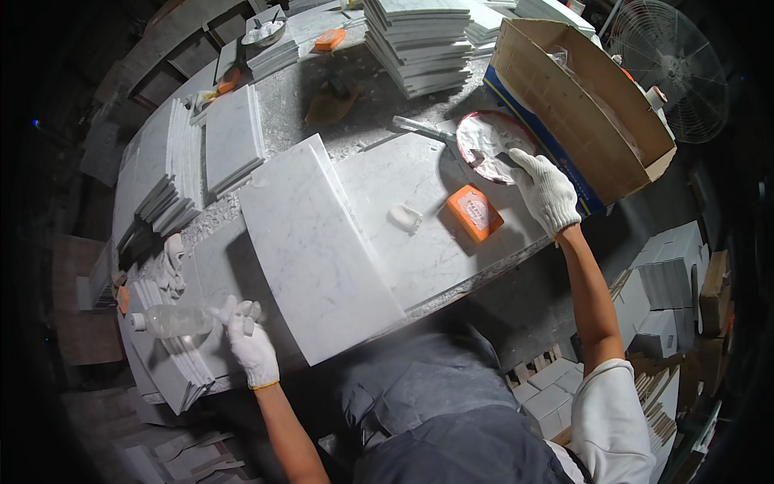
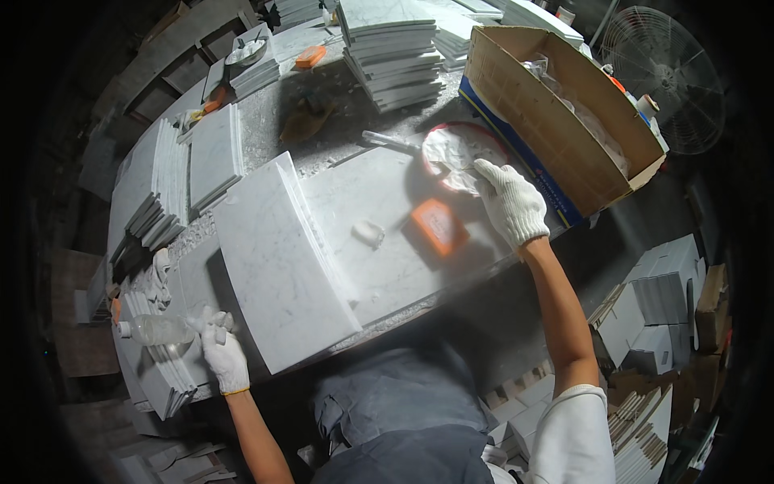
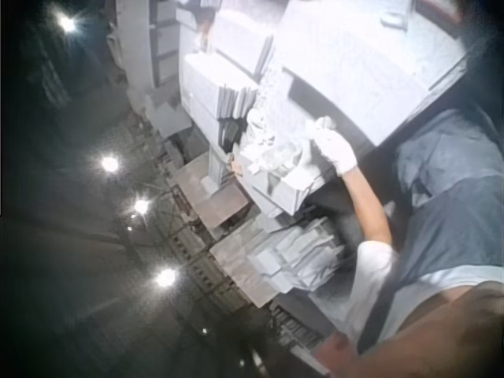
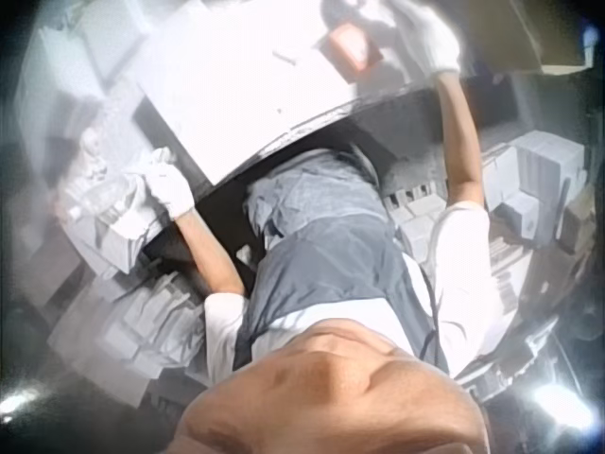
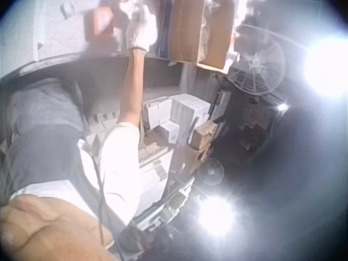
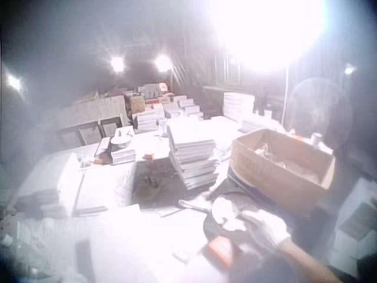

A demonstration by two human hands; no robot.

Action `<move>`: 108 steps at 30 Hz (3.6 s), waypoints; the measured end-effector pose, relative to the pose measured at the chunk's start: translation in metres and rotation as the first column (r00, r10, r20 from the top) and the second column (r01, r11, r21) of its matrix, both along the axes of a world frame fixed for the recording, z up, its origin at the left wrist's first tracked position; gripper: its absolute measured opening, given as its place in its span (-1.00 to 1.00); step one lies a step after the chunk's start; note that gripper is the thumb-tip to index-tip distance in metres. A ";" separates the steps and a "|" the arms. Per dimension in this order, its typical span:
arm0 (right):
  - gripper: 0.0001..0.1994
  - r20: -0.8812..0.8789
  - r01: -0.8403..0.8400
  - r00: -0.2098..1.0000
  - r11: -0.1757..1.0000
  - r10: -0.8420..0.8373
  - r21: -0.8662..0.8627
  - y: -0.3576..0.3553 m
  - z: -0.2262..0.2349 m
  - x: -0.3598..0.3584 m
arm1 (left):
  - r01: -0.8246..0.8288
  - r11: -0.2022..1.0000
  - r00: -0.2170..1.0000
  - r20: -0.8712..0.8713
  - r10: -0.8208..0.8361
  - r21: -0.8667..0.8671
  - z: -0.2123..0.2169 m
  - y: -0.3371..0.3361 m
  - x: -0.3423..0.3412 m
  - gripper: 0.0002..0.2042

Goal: The person scrapes a white rectangular tile with a metal scraper, then wipes it with a cloth. They repeat this process on multiple tiles, stacking the finished ones to the side.

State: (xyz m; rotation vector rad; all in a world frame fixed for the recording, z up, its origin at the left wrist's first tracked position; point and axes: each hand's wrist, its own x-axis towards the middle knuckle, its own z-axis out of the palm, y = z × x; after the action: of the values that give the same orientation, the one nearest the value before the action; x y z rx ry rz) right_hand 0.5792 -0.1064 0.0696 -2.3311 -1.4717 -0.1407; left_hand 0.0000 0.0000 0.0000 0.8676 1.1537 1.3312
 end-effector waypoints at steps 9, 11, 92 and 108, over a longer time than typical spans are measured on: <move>-0.72 -0.062 0.002 0.998 1.000 -0.003 -0.013 0.023 -0.004 0.001 | -0.053 0.999 0.972 0.230 0.053 -0.006 0.036 -0.026 0.031 -0.33; -0.69 -0.169 0.036 0.985 0.999 -0.042 -0.036 0.026 -0.003 0.002 | -0.037 0.999 0.973 0.229 0.040 -0.014 0.034 -0.027 0.030 -0.31; -0.69 -0.317 -0.740 0.639 0.672 0.701 -0.007 0.136 0.044 -0.266 | -0.211 0.938 0.823 -0.467 0.323 0.276 0.004 -0.006 0.051 -0.61; -0.65 -0.334 -0.734 0.645 0.679 0.688 -0.019 0.137 0.057 -0.273 | -0.218 0.920 0.772 -0.519 0.366 0.325 0.009 -0.005 0.054 -0.62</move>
State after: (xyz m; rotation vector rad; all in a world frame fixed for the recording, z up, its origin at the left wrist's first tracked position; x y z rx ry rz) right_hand 0.3057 0.0308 0.1264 -1.5747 -2.1560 0.5435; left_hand 0.0539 -0.0054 0.0089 1.3792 1.6696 1.5437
